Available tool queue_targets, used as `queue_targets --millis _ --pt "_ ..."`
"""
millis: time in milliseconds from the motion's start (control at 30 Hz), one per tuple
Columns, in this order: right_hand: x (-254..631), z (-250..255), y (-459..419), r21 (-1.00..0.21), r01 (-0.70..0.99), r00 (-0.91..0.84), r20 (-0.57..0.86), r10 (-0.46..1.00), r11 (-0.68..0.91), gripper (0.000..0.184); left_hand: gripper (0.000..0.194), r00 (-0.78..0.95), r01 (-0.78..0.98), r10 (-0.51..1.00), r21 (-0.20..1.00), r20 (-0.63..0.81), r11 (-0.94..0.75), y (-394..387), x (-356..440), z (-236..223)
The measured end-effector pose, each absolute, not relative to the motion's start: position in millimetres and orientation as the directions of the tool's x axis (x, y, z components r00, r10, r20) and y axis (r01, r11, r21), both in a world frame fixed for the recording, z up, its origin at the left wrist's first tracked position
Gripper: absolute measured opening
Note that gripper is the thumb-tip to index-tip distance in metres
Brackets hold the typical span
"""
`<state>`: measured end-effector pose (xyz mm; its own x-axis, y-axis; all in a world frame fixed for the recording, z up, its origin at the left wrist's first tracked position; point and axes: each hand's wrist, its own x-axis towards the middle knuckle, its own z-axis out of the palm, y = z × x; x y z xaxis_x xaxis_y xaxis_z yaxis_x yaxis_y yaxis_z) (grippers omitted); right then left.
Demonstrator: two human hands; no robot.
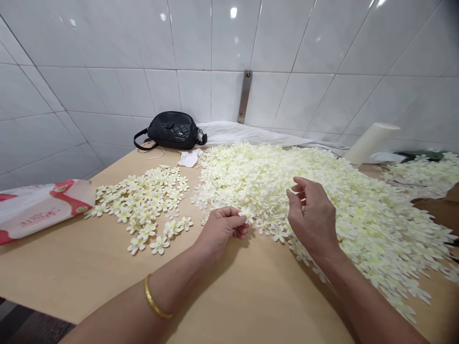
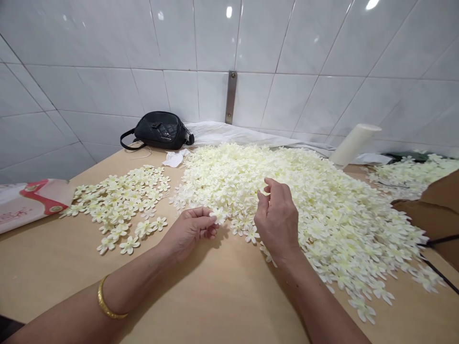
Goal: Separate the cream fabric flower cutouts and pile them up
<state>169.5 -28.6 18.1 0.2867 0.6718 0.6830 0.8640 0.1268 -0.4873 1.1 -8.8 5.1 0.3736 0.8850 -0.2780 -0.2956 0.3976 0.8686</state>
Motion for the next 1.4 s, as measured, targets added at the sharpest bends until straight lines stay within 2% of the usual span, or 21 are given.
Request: queue_targets --millis 67,167,233,367,767,933,1100,1400 --pt "164.9 18.0 -31.6 -0.474 0.857 0.197 0.662 0.723 0.201 0.022 0.014 0.37 -0.288 0.885 0.871 -0.281 0.397 -8.5 0.8 4.4" --pt "149.2 15.6 -39.2 -0.509 0.771 -0.04 0.56 0.828 0.382 0.015 0.015 0.409 -0.296 0.873 0.867 -0.264 0.401 -8.0 0.1 3.8" --pt "140.6 12.9 -42.8 -0.541 0.724 -0.131 0.501 0.855 0.428 0.015 0.016 0.438 -0.31 0.867 0.864 -0.239 0.396 -7.8 -0.4 3.7" --pt "136.8 8.0 -44.3 -0.589 0.697 -0.119 0.467 0.876 0.409 0.021 0.017 0.471 -0.34 0.857 0.853 -0.211 0.396 -7.9 -0.9 3.2" --pt "136.5 6.2 -44.9 -0.534 0.758 -0.114 0.457 0.882 0.375 0.024 0.016 0.474 -0.315 0.853 0.862 -0.219 0.397 -10.9 1.1 3.5" --pt "135.3 7.1 -45.1 -0.565 0.744 -0.085 0.45 0.889 0.357 0.025 0.013 0.477 -0.302 0.853 0.873 -0.21 0.384 -10.6 0.4 5.6" --pt "135.6 9.4 -45.7 -0.578 0.704 -0.154 0.444 0.883 0.414 0.025 0.017 0.445 -0.277 0.874 0.899 -0.193 0.339 -8.6 -1.4 0.7" --pt "136.9 5.8 -45.5 -0.563 0.746 -0.104 0.43 0.897 0.356 0.026 0.014 0.49 -0.206 0.853 0.926 -0.182 0.315 -10.2 -2.5 2.6"
